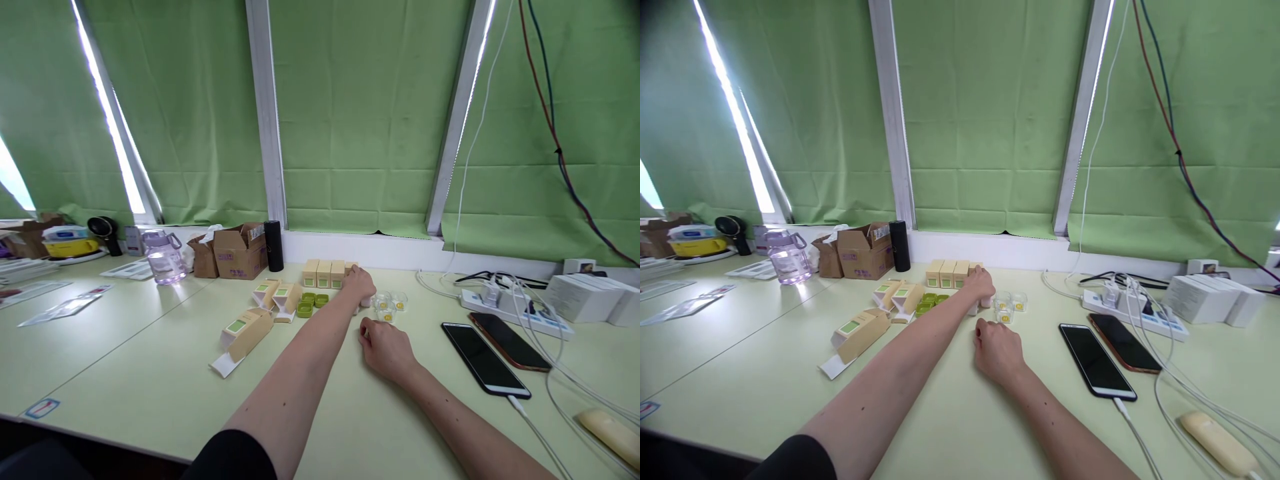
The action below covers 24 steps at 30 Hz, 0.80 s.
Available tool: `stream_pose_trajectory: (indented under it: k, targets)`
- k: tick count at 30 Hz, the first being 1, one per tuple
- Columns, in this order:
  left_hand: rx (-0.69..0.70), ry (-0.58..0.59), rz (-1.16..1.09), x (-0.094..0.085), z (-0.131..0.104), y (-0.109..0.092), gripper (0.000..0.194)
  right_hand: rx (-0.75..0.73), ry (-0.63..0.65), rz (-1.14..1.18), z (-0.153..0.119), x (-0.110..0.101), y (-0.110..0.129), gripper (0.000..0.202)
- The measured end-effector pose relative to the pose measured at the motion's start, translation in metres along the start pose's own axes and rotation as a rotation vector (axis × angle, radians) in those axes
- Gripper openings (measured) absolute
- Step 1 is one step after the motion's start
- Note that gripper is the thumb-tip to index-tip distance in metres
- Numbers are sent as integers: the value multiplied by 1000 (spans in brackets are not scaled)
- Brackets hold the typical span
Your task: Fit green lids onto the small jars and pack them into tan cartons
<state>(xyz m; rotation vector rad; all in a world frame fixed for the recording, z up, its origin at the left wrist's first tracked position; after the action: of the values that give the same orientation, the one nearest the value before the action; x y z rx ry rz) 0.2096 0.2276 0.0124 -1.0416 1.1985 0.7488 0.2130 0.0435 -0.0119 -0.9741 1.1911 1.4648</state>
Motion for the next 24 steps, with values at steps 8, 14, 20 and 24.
stream_pose_trajectory:
  k: [8, 14, 20, 24]
  targets:
    - [-30, 13, -28, 7, 7, 2, 86, 1, 5, 1, 0, 0, -1, 11]
    - [-53, 19, -59, 9, 8, 3, 92, -13, -17, 3, 0, -2, 0, 11]
    - [-60, 51, -110, 10, 8, 6, 96, -15, -17, 8, 1, -1, 0, 11]
    - [-49, 54, -148, 4, 4, 3, 94, -11, -11, 4, 1, -1, -1, 11]
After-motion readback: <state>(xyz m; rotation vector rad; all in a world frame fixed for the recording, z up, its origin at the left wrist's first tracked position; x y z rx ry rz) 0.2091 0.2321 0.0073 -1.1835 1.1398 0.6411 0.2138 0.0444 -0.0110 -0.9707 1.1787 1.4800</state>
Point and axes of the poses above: each hand's wrist, its own z-axis towards the middle knuckle, its own x-axis out of the palm, y = z × x, the point moved 9 cm from there along z, towards the middle knuckle
